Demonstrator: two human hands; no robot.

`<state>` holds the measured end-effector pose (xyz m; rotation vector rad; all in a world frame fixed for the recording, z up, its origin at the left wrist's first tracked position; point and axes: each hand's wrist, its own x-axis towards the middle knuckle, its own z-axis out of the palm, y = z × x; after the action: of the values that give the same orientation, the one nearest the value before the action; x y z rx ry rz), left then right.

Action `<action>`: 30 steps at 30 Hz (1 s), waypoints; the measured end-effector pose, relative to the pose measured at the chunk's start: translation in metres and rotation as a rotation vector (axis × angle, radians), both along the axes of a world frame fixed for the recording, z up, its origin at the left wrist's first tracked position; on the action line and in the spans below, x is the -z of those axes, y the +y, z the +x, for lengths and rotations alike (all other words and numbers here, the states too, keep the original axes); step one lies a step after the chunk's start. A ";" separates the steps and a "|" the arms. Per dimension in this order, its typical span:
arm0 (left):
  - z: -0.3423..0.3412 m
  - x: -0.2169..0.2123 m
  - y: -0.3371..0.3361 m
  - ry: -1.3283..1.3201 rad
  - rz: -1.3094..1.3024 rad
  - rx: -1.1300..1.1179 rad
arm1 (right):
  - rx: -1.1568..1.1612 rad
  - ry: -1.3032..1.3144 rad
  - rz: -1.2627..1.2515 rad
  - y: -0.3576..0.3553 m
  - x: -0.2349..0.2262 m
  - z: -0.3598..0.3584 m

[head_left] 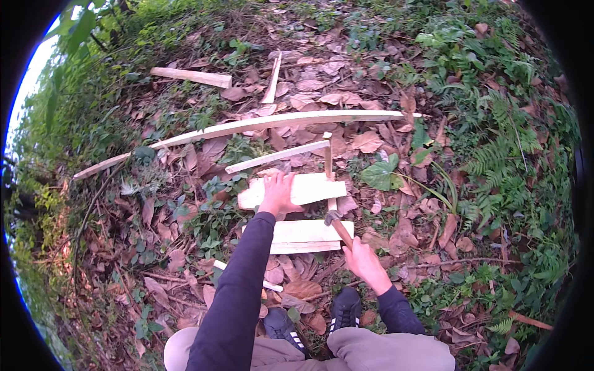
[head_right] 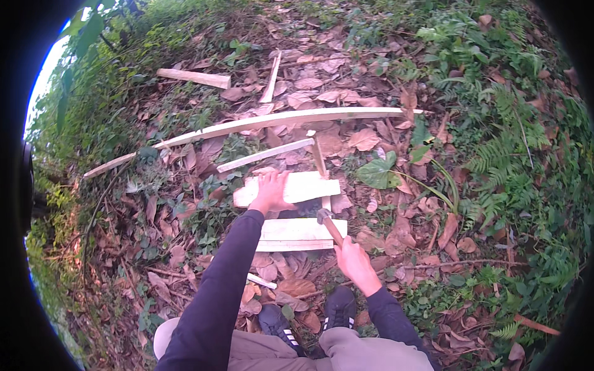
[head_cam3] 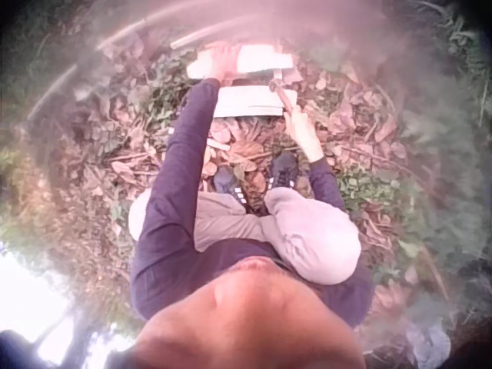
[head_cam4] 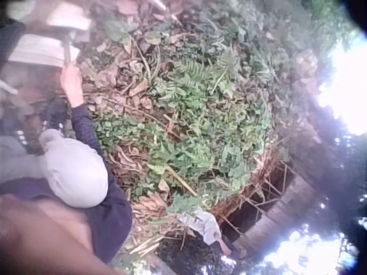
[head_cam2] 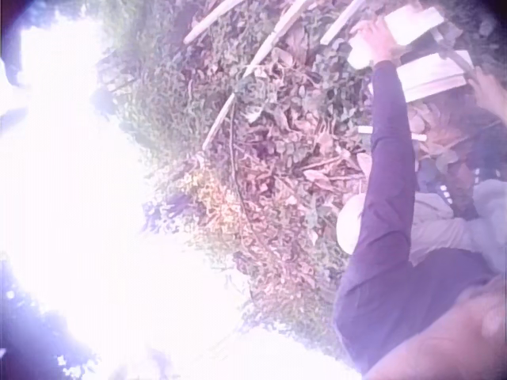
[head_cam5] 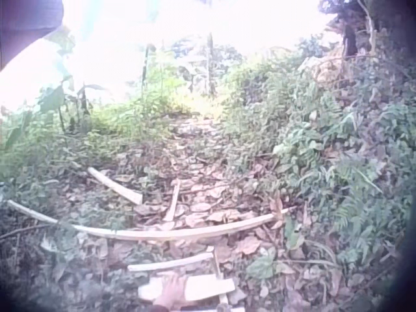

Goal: The person assembles a small wooden frame using a hammer and nails. They position wooden planks on the ground, align them, and hammer nails into the joints to secure the structure.

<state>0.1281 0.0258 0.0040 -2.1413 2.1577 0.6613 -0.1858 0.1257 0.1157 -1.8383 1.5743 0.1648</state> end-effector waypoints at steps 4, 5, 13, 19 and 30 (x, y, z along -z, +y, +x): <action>-0.015 0.004 -0.002 0.019 -0.024 -0.004 | 0.002 -0.012 -0.034 -0.002 0.002 -0.016; -0.016 0.005 -0.002 0.021 -0.039 -0.010 | 0.002 -0.018 -0.040 -0.002 0.001 -0.018; -0.040 0.007 0.008 -0.292 -0.036 -0.025 | -0.030 -0.024 -0.052 0.000 0.005 -0.009; -0.063 -0.028 0.025 -0.206 -0.088 -0.080 | -0.039 -0.020 -0.045 0.000 0.000 -0.008; -0.011 -0.017 0.015 0.155 0.083 -0.294 | 0.032 -0.202 0.023 0.006 0.005 -0.029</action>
<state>0.1167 0.0408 0.0214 -2.4607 1.8554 0.9466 -0.2152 0.1322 0.1112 -1.7518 1.4546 -0.0173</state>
